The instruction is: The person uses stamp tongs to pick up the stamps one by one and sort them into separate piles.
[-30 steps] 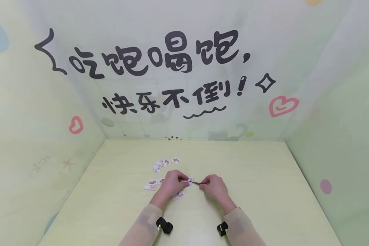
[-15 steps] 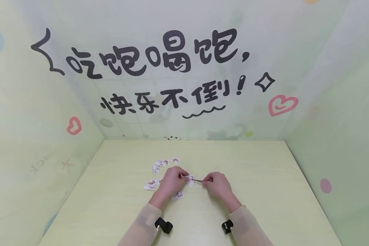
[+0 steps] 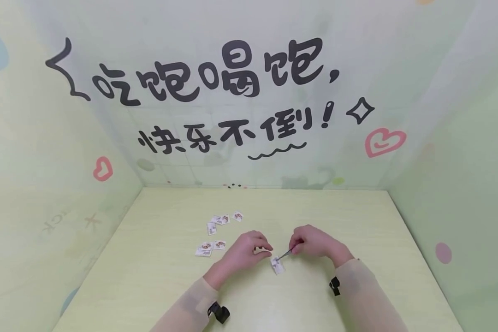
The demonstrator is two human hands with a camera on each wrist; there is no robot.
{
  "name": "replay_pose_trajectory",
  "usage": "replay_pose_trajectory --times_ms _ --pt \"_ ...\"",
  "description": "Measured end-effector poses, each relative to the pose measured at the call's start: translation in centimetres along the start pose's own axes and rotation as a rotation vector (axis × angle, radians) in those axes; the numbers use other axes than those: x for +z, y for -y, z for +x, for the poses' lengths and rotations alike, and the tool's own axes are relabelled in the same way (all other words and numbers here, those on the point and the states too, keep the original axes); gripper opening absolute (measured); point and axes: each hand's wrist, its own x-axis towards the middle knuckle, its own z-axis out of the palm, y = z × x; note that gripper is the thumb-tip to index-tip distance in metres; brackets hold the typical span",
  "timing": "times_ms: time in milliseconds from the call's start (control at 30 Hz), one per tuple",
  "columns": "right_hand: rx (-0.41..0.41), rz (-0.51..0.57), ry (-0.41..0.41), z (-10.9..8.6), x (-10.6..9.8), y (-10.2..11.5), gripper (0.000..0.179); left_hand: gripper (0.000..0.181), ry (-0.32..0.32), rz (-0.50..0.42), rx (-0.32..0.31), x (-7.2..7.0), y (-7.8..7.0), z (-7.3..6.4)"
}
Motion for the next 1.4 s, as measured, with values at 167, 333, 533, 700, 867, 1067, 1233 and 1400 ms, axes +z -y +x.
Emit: replay_pose_trajectory --times_ms 167,333,533,700,867,1067,1233,1400 --pt "-0.004 0.002 0.03 0.5 0.5 -0.8 0.012 0.009 0.073 0.006 0.011 1.8 0.5 0.0" --pt "-0.002 -0.001 0.037 1.0 1.1 -1.2 0.011 0.008 0.124 -0.069 -0.092 3.2 0.8 0.0" --pt "0.016 -0.004 0.034 1.1 1.2 -1.1 0.013 0.009 0.134 -0.074 -0.166 3.6 0.5 0.3" --pt "0.025 -0.013 0.03 0.9 1.2 -0.8 0.012 0.006 0.146 -0.062 -0.224 3.6 0.2 0.5" --pt "0.063 -0.013 0.034 0.3 1.3 -0.3 0.008 0.005 0.132 -0.081 -0.265 3.6 -0.2 0.4" --pt "0.159 0.068 0.006 -1.5 2.1 0.0 0.006 0.005 0.11 -0.093 -0.327 3.9 -0.7 0.4" --pt "0.253 0.128 -0.056 -3.4 3.1 0.4 0.007 0.007 0.081 -0.121 -0.381 4.1 -1.1 0.3" --pt "0.342 0.182 -0.118 -4.6 3.9 1.0 0.009 0.006 0.039 -0.159 -0.442 4.2 -1.2 0.2"
